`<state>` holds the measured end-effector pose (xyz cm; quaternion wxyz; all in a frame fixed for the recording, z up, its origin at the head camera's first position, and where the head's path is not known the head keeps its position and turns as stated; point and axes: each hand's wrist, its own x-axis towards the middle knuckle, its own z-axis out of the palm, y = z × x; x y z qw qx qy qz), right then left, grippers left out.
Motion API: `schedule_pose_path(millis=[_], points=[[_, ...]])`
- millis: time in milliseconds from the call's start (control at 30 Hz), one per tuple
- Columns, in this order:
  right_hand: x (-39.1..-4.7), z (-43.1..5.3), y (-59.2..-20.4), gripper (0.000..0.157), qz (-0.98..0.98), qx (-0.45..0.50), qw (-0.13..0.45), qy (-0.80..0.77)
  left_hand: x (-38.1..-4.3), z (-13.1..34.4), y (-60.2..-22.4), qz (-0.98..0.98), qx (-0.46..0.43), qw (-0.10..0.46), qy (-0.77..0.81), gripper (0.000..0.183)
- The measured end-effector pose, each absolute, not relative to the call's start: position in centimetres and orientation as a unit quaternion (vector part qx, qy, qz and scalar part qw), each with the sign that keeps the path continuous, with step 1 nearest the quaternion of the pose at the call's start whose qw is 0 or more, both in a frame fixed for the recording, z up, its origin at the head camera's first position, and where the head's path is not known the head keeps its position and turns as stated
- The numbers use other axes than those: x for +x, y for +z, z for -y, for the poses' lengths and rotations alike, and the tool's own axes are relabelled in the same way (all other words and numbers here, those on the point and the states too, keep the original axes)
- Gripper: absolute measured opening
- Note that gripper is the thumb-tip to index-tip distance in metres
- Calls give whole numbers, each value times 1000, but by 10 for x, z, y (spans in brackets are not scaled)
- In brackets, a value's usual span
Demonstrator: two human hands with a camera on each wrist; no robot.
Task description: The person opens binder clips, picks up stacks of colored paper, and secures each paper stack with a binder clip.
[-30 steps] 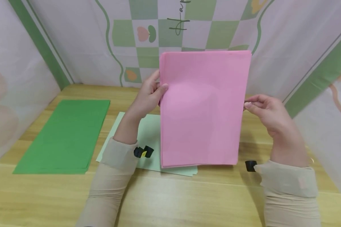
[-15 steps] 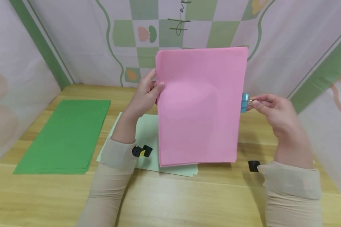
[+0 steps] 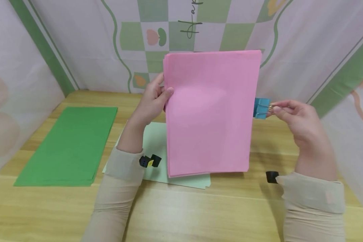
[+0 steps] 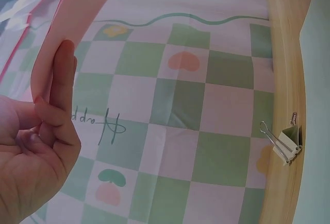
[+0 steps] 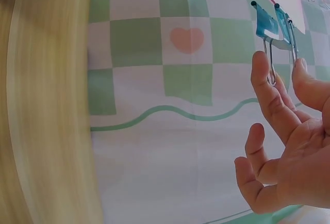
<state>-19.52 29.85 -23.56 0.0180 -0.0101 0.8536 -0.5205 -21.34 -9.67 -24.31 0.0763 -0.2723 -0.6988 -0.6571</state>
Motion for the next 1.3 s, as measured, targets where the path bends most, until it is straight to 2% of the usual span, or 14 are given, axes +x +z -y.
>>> schedule_pose_path(millis=[300, 933, 1067, 1300], points=[[-195, -294, -235, 8, -851, -21, 28, -524, -215, 95, -244, 696, -280, 77, -657, 49], [-198, -286, -238, 14, -860, -56, 15, -508, -215, 91, -246, 705, -284, 70, -646, 48], [-198, -286, -237, 12, -868, -60, 33, -492, -215, 92, -245, 705, -284, 71, -646, 48], [-197, -289, -239, 19, -871, -105, 75, -474, -215, 92, -245, 703, -286, 73, -647, 48]])
